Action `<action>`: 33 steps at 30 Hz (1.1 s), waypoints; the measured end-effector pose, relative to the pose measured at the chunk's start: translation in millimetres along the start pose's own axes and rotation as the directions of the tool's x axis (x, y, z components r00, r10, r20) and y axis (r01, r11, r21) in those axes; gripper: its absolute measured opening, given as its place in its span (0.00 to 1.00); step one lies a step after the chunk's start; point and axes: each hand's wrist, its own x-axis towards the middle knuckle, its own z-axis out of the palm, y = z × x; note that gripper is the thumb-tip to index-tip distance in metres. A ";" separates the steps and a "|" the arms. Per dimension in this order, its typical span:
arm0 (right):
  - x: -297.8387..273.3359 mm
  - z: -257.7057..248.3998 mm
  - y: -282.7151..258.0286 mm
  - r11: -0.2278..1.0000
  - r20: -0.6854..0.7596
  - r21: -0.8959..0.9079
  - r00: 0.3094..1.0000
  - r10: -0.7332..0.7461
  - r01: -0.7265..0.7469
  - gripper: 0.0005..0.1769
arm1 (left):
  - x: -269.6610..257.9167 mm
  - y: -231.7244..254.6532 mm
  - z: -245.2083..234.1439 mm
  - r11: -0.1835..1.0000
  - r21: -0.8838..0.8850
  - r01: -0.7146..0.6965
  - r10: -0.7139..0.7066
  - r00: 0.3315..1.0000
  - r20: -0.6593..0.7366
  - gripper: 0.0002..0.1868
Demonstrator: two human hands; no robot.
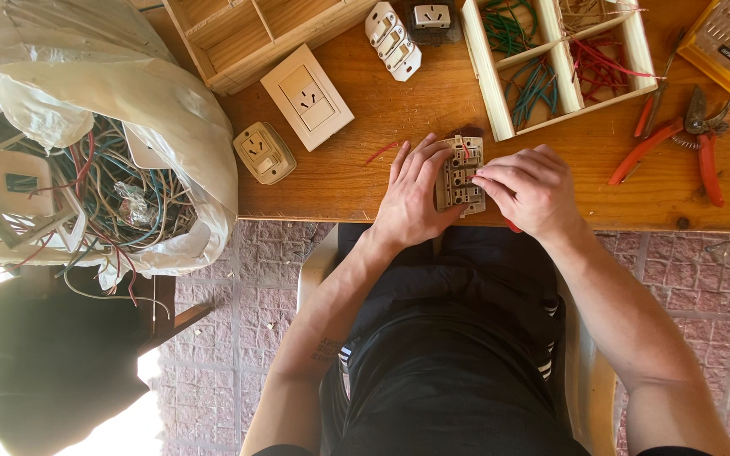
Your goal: The person strips the ends of red and beige wires, then inserts them into the terminals of a white electrical outlet. Using a screwdriver, they tighten the screws to secure the wires in place. The process is repeated for multiple wires on the same outlet.
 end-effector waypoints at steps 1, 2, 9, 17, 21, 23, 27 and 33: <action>-0.4 -1.4 0.9 1.000 0.001 -0.009 1.000 -0.009 0.009 0.03 | 0.3 0.7 -0.3 1.000 -0.008 -0.004 0.004 1.000 -0.015 0.51; -0.8 -2.7 1.9 1.000 0.002 -0.018 1.000 -0.018 0.018 0.04 | 0.6 1.5 -0.7 1.000 -0.017 -0.009 0.009 1.000 -0.030 0.50; -5.4 0.8 4.8 0.988 0.078 0.101 0.991 0.105 -0.113 0.05 | 2.9 6.0 -3.6 0.999 0.021 -0.045 0.046 0.998 -0.038 0.49; -2.1 -0.9 4.4 0.996 0.121 0.033 0.990 0.076 -0.081 0.03 | 2.3 2.0 -4.7 0.998 0.004 -0.060 0.060 0.997 -0.049 0.49; -2.3 2.3 2.9 0.995 0.118 0.041 0.989 0.084 -0.089 0.04 | 2.7 0.8 -2.5 0.998 -0.005 -0.065 0.065 0.996 -0.055 0.50; -4.3 4.1 2.7 0.994 0.119 0.044 0.988 0.094 -0.100 0.05 | 2.5 -0.3 -1.5 0.998 -0.025 -0.064 0.062 0.996 -0.063 0.48; -3.8 3.8 -0.3 0.991 0.149 0.057 0.982 0.113 -0.123 0.07 | 0.9 -4.9 0.0 0.997 -0.027 -0.066 0.064 0.995 -0.070 0.49; -5.9 13.1 -1.4 0.993 0.134 0.065 0.987 0.092 -0.102 0.06 | 0.5 -6.5 2.6 0.996 -0.032 -0.088 0.084 0.991 -0.101 0.50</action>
